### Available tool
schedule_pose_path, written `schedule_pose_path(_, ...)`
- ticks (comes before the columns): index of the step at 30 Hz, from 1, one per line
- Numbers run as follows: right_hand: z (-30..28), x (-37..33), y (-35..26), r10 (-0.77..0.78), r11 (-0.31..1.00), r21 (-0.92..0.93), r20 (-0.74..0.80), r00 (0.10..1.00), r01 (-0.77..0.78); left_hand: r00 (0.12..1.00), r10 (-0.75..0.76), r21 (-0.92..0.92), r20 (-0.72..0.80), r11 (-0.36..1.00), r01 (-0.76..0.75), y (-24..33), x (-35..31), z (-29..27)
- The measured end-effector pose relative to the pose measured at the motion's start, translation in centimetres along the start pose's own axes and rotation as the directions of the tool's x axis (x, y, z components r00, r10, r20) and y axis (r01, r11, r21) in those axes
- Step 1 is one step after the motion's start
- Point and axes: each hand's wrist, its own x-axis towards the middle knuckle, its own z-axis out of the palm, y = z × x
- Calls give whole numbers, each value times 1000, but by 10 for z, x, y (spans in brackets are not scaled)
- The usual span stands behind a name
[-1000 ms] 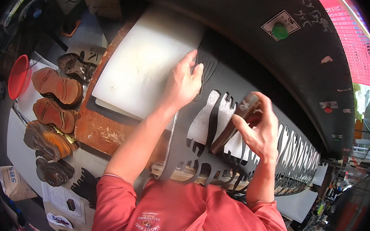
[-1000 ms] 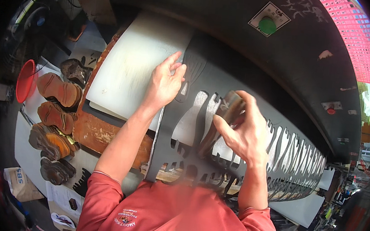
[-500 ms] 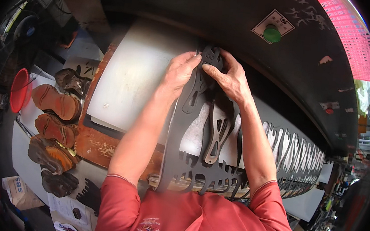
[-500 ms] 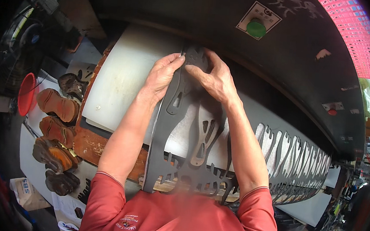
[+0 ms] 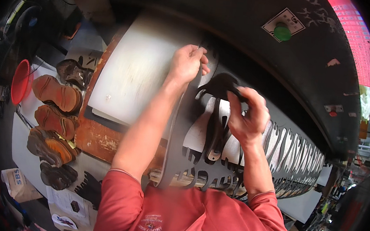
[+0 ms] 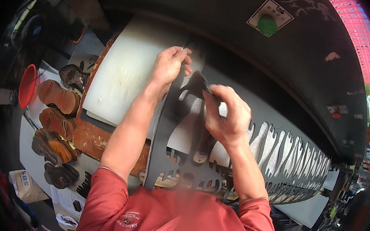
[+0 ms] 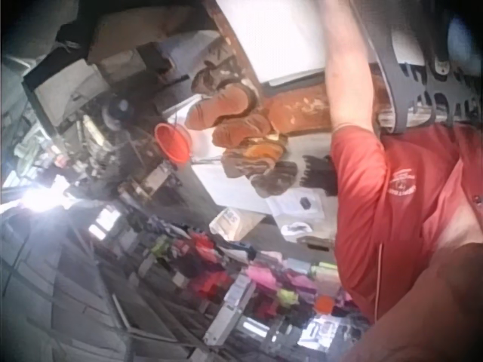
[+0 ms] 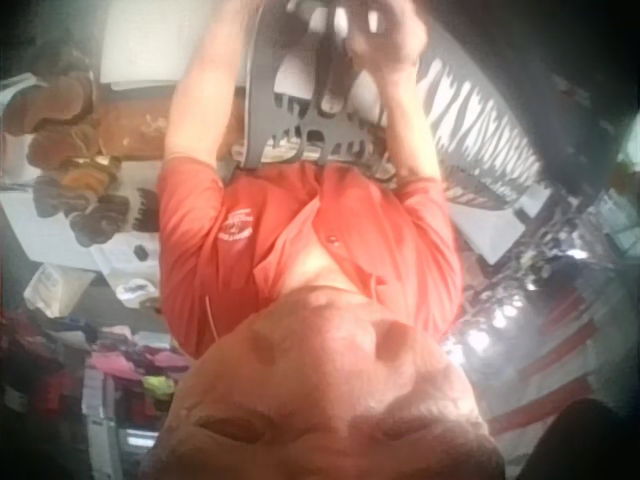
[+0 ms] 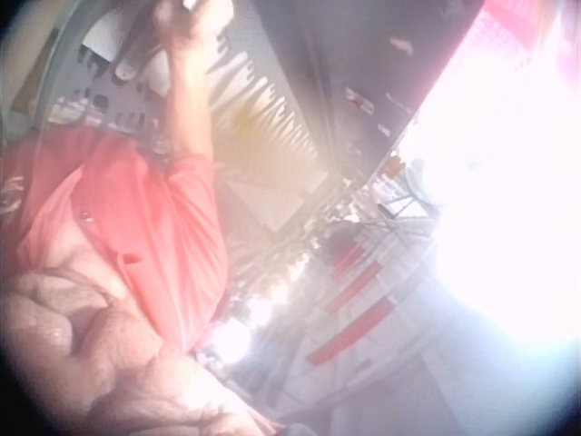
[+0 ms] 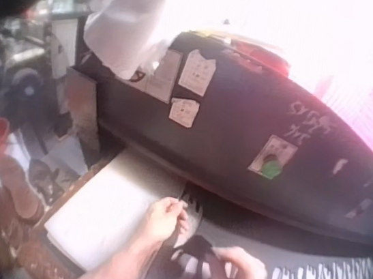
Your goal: The person repeatedly picks up a long strip of black rubber parts from a workbench, separates individual pieces by hand, and places them into a pile. The process is continuous and repetitive throughout the clip.
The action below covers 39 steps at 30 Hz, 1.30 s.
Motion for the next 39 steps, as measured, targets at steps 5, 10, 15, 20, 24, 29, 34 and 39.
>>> schedule_pose_path(5, -50, 2, -46, 165, 973, 185, -151, 975, -136, 998, 40, -23, 40, 999, -39, -8, 8, -6)
schedule_pose_path(10, -83, 17, -48, 632, 714, 536, -217, 744, -450, 963, 252, 110, -98, 964, -241, -1, -15, 3)
schedule_pose_path(15, -68, 18, -34, 718, 468, 647, 119, 686, -602, 929, 273, -38, 249, 962, -272, 24, -115, 0)
schedule_pose_path(20, -46, -12, -36, 673, 439, 524, 346, 654, -730, 950, 112, -127, 292, 989, -77, 21, -152, -9)
schedule_pose_path(24, -44, -41, -28, 634, 773, -145, 231, 738, -618, 987, 163, -77, -14, 983, -164, 3, -168, -50)
schedule_pose_path(29, -26, -88, -34, 576, 814, -308, 316, 753, -493, 893, 308, 131, -327, 951, -280, -29, -229, -129)
schedule_pose_path(34, -15, -108, -17, 568, 822, -220, 246, 786, -525, 677, 176, 161, -714, 983, -87, -77, -329, -210)
schedule_pose_path(39, -19, -109, -6, 627, 772, -342, 271, 731, -536, 312, 224, 267, -923, 959, 100, -169, -434, -272)
